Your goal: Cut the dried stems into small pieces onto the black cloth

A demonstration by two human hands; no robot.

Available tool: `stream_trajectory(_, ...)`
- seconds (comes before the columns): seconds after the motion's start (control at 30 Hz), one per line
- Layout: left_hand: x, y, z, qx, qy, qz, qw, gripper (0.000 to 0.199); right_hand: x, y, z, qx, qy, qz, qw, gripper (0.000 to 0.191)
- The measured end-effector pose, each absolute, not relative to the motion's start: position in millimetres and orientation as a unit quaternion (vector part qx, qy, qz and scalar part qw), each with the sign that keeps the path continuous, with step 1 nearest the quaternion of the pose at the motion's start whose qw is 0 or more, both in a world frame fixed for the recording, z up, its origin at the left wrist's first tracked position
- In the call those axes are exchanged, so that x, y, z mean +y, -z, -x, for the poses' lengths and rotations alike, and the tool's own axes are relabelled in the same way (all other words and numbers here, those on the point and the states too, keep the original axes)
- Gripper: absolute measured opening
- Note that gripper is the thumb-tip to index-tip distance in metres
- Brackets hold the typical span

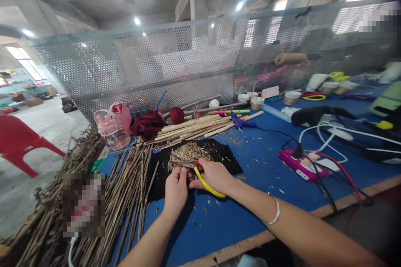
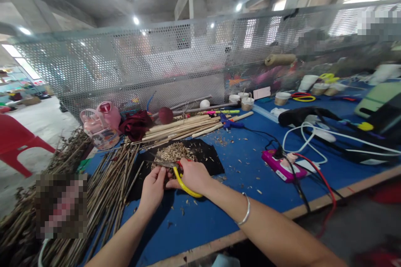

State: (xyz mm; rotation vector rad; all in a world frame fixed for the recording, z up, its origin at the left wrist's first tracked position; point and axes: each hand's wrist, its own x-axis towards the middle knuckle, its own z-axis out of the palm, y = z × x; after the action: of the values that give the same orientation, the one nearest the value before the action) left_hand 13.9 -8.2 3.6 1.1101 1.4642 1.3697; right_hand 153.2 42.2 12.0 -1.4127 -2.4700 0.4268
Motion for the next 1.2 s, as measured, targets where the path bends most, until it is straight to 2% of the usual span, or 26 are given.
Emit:
stream_trajectory(0.13,-9,-1,-14,0.592,-0.533,-0.473,0.377,0.033,41,-13,-152,-0.855,-0.143,0.48,0.135,0.069)
stream_trajectory(0.47,-8,-4,-13,0.598,-0.525,-0.437,0.421,0.036,48,-12,-155,-0.843,-0.175,0.501,0.086,0.063)
stream_trajectory(0.67,-6,-3,-6,0.615,-0.541,-0.42,0.391,0.036,49,-16,-160,-0.848,-0.15,0.496,0.114,0.062)
stream_trajectory(0.87,-3,2,-4,0.618,-0.542,-0.434,0.369,0.028,49,-16,-164,-0.872,-0.165,0.444,0.12,0.069)
stream_trajectory(1.03,-3,6,-1,0.621,-0.528,-0.48,0.323,0.028,51,-13,-163,-0.872,-0.152,0.454,0.102,0.062)
stream_trajectory(1.2,-5,-3,-4,0.591,-0.548,-0.471,0.357,0.031,54,-15,-165,-0.876,-0.156,0.443,0.109,0.058)
